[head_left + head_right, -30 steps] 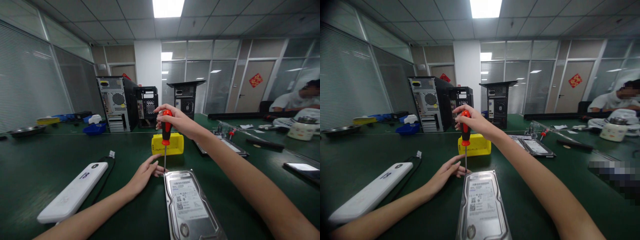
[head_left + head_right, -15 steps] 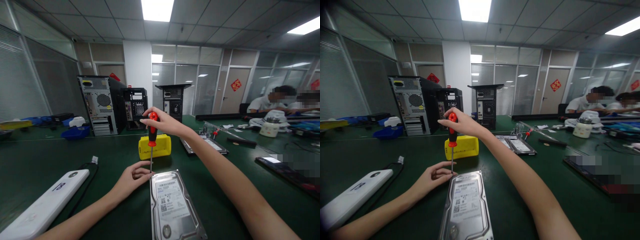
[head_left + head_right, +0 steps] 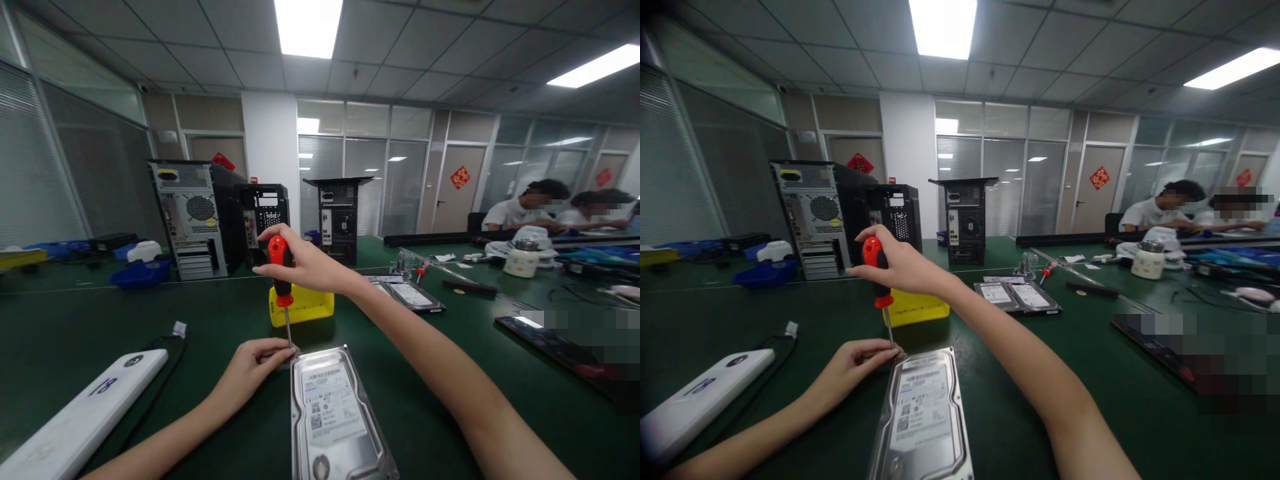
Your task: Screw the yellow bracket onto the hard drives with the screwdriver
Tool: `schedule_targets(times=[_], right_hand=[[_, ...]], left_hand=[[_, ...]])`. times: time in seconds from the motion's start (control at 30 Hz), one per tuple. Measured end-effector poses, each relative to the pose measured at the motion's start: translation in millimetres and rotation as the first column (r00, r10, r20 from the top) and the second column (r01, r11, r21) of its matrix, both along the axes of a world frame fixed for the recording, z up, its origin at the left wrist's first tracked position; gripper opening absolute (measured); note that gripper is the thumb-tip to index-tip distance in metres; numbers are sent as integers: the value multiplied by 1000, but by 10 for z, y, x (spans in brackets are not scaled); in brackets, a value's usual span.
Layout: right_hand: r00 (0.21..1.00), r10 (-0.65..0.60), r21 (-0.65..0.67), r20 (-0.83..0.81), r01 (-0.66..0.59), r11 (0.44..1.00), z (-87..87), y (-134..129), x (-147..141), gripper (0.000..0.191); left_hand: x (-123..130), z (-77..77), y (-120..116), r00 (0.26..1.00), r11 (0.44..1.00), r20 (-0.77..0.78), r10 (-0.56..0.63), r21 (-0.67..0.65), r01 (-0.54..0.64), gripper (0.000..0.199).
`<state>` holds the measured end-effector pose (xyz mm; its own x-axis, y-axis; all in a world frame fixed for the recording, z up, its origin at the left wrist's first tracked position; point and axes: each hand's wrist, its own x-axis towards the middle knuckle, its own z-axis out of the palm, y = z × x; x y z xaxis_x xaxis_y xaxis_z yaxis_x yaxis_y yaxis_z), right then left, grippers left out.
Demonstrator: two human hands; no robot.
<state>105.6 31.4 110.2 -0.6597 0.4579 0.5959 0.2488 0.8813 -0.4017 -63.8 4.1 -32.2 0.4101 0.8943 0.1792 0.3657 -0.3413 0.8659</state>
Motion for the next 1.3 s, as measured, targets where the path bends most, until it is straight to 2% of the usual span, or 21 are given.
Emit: schedule_targets(times=[0.1, 0.2, 0.3, 0.33, 0.37, 0.4, 0.43, 0.5, 0.6, 0.7, 0.8, 0.87, 0.97, 1.03, 1.07, 1.1, 1.17, 1.2, 1.23, 1.3], right_hand=[[1000, 24, 20, 4, -24, 1000, 5, -62, -33, 45], [991, -14, 93, -132, 26, 995, 131, -136, 11, 39], [930, -200, 193, -308, 267, 944, 305, -196, 216, 33], [900, -319, 196, -296, 384, 902, 326, -203, 320, 33], [859, -469, 184, -205, 504, 844, 310, -200, 438, 34], [792, -610, 155, -34, 607, 779, 248, -189, 565, 38], [687, -706, 137, 170, 693, 707, 140, -171, 696, 39], [593, -725, 95, 351, 747, 658, -190, -123, 960, 33], [464, -729, 74, 503, 817, 572, -769, -65, 1308, 28], [400, -724, 73, 562, 848, 525, -1154, -88, 1545, 33], [350, -740, 79, 574, 876, 476, -1274, -206, 1674, 44], [335, -746, 72, 576, 888, 454, -1272, -322, 1735, 48], [355, -749, 44, 559, 890, 454, -1256, -503, 1861, 55], [321, -788, 74, 526, 906, 418, -1273, -590, 2006, 65], [268, -815, 114, 514, 920, 375, -1294, -613, 2099, 70], [188, -838, 160, 512, 938, 308, -1321, -619, 2203, 74], [9, -857, 222, 516, 964, 144, -1388, -583, 2426, 79], [-49, -848, 221, 527, 972, 81, -1421, -545, 2533, 80], [-90, -845, 220, 527, 975, 33, -1452, -499, 2630, 80], [-136, -859, 234, 494, 972, -19, -1500, -405, 2784, 81]], left_hand=[[6, 7, -10, 1000, 999, -10, -9, 33, 9, 28], [-1, -18, 0, 999, 1000, 33, -26, 19, 25, 25], [-12, -47, 16, 997, 999, 69, -37, 6, 36, 24], [-14, -50, 18, 997, 999, 75, -37, 5, 36, 25], [-13, -49, 18, 996, 999, 77, -36, 1, 36, 25], [-12, -44, 15, 996, 999, 77, -32, -2, 33, 25], [-9, -36, 12, 997, 1000, 75, -28, -5, 28, 26], [-4, -18, 5, 997, 1000, 68, -22, -14, 23, 26], [0, 0, 0, 998, 999, 61, -26, -29, 28, 25], [4, 7, 1, 998, 999, 57, -21, -37, 24, 25], [12, 17, 4, 999, 999, 49, -8, -43, 11, 26], [17, 23, 9, 999, 999, 36, -6, -45, 7, 25], [17, 18, 23, 1000, 999, 24, -6, -48, 7, 25], [11, 2, 35, 1000, 999, 22, -10, -47, 11, 25], [6, -8, 41, 1000, 999, 21, -14, -45, 15, 26], [1, -17, 46, 1000, 999, 19, -20, -43, 20, 26], [-7, -31, 54, 1000, 999, 18, -25, -41, 26, 27], [-9, -34, 56, 999, 999, 21, -25, -41, 26, 28], [-11, -36, 58, 999, 999, 24, -25, -40, 26, 28], [-10, -33, 59, 999, 999, 32, -27, -39, 28, 29]])
